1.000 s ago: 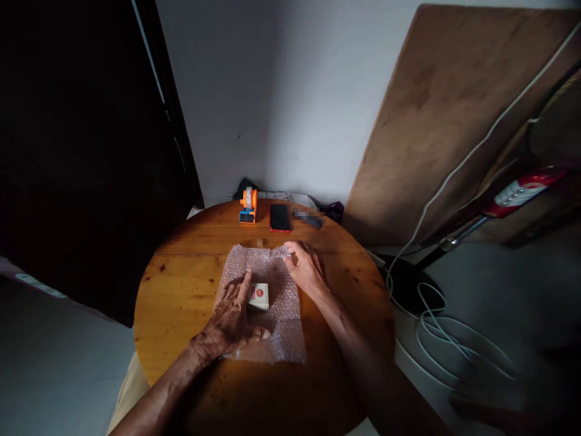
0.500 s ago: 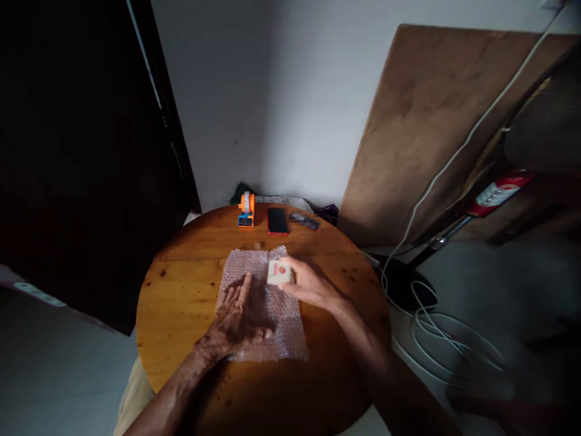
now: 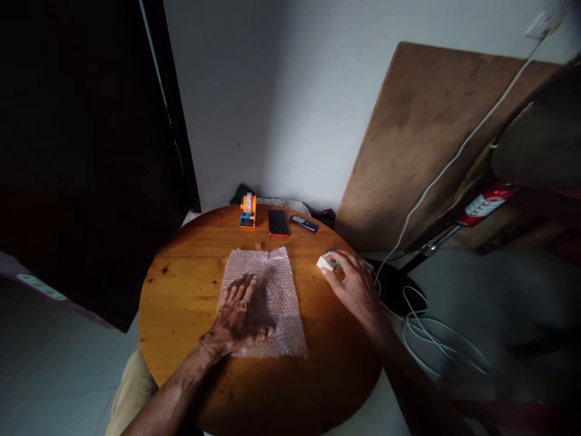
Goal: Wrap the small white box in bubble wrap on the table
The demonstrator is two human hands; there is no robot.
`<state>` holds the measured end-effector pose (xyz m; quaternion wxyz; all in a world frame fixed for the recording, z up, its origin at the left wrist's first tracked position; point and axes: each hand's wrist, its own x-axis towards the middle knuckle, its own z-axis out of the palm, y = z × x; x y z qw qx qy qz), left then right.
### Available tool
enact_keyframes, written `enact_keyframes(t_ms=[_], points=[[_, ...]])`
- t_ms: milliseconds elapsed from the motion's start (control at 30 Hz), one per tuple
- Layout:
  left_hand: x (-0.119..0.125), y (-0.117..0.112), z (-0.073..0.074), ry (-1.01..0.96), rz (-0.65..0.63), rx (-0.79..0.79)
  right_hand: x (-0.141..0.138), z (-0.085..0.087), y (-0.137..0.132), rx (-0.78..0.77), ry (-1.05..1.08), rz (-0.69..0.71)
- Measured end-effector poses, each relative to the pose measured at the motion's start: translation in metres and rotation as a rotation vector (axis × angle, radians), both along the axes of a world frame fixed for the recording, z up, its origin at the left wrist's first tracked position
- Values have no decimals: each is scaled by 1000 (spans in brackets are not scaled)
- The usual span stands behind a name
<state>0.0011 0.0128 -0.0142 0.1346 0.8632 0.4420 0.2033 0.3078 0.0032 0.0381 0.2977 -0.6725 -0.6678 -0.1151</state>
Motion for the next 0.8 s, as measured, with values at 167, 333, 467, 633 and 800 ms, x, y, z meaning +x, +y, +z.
enact_keyframes(t_ms=[167, 333, 467, 633, 800], points=[[-1, 1, -5, 5, 2, 54, -66, -1, -5, -75, 83, 388], [1, 3, -8, 42, 13, 100, -114, -6, 22, -244, 51, 530], [-2, -1, -5, 121, 3, 126, -123, -13, 49, -293, -13, 487], [-9, -4, 11, 249, 35, 159, -116, -29, 56, -392, -22, 439], [-5, 22, 10, 243, 125, 175, -114, -29, 48, -450, -47, 380]])
